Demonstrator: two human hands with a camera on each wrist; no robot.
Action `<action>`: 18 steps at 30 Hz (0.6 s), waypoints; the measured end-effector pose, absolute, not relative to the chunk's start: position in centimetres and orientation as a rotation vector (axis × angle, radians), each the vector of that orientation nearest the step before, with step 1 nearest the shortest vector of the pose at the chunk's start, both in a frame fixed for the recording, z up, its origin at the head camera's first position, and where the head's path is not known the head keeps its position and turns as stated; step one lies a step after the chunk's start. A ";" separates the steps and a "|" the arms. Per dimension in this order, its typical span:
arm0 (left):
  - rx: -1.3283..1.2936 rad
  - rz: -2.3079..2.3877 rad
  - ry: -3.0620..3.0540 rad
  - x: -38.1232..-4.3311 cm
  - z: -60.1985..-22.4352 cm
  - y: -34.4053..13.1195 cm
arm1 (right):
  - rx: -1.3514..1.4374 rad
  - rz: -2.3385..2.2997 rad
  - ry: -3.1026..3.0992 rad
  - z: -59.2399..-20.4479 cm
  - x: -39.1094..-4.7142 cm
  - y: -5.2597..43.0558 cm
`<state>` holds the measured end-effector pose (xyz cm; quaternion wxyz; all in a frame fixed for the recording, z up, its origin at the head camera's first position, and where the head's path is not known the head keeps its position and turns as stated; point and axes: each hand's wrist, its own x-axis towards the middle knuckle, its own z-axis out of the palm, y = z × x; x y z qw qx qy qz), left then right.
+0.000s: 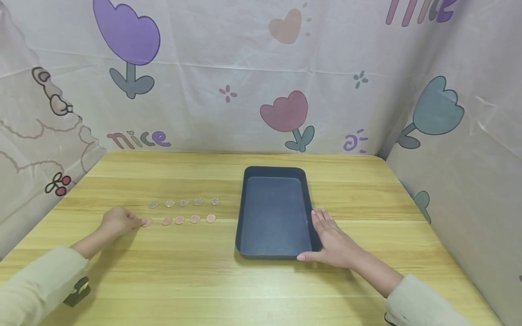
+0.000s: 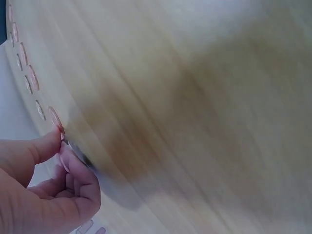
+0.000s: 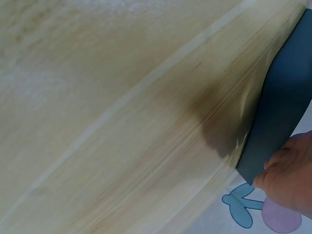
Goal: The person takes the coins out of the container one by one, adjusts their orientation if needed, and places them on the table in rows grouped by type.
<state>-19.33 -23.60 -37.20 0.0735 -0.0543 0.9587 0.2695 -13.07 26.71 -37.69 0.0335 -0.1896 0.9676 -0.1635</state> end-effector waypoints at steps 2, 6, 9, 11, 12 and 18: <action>-0.178 0.823 2.882 -19.3 -37.3 -23.5 | -0.586 -0.511 2.972 -37.7 -13.1 26.7; -0.175 0.847 2.895 -19.3 -37.3 -23.5 | -0.605 -0.511 2.974 -37.7 -13.3 26.6; -0.123 0.858 2.964 -19.2 -36.9 -23.2 | -0.622 -0.496 2.969 -37.7 -13.4 26.6; -0.053 0.900 3.048 -19.0 -36.3 -22.5 | -0.623 -0.485 2.962 -37.4 -13.3 26.7; 0.006 0.930 3.101 -18.9 -36.0 -22.0 | -0.630 -0.479 2.964 -37.2 -13.3 26.7; 0.551 0.988 3.428 -18.3 -34.9 -18.2 | -0.636 -0.432 3.029 -35.1 -14.0 26.1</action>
